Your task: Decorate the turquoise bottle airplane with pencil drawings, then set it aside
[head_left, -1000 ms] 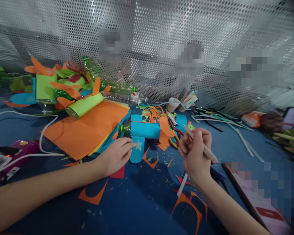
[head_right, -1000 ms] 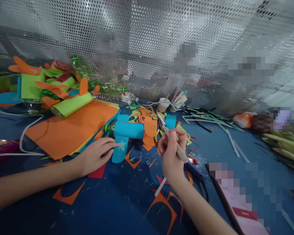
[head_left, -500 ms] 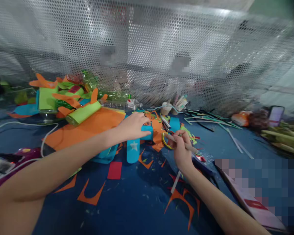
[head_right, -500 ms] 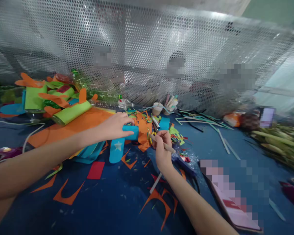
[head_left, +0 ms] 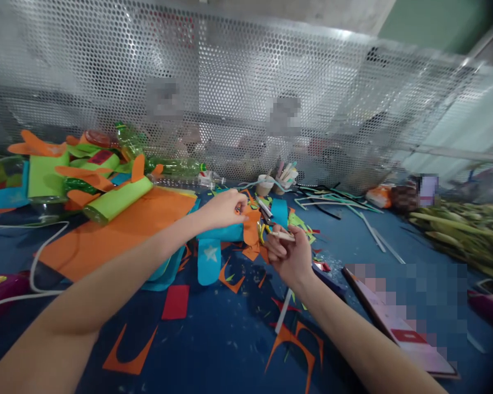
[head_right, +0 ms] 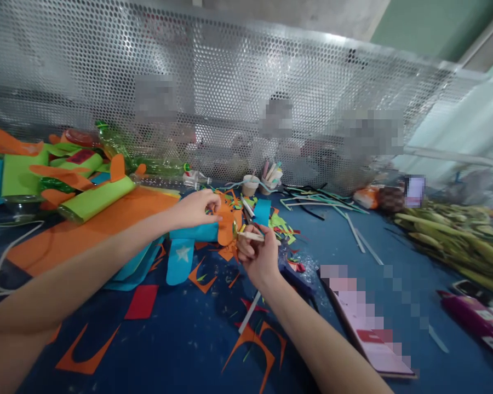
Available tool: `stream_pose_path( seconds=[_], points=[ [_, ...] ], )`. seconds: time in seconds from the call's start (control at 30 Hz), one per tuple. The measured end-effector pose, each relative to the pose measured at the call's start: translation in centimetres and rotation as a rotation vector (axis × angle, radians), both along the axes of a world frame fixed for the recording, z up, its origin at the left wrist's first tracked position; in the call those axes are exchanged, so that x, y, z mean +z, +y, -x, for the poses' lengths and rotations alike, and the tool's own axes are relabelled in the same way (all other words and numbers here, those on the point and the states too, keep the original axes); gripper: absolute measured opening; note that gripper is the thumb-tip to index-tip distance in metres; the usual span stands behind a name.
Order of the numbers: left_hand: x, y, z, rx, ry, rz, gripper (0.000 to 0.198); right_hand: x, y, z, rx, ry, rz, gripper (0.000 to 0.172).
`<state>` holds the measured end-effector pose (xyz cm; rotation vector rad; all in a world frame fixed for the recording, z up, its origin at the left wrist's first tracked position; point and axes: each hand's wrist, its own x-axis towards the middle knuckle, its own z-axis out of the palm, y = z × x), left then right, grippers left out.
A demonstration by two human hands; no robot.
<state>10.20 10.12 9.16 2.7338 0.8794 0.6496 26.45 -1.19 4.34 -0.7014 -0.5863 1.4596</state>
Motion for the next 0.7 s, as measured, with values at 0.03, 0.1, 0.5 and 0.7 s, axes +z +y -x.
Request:
stream_pose_path(
  seconds=[0.03,0.1,0.5,0.7],
  points=[
    [0.0,-0.5,0.2,0.037,-0.012,-0.007,0.014,0.1,-0.1,-0.1,0.01,0.015,-0.005,0.03],
    [0.0,-1.8,0.5,0.07,-0.018,0.012,0.024,0.3,-0.2,-0.2,0.04,0.04,-0.017,0.031],
    [-2.8,-6.9,-0.6,-0.089,0.141,0.19,0.011,0.3,-0.6,0.5,0.051,0.118,0.026,0.03],
    [-3.6,-7.9,-2.2,-0.214,0.441,0.052,0.013,0.7,0.0,-1.0,-0.303,0.036,-0.138,0.031]
  ],
)
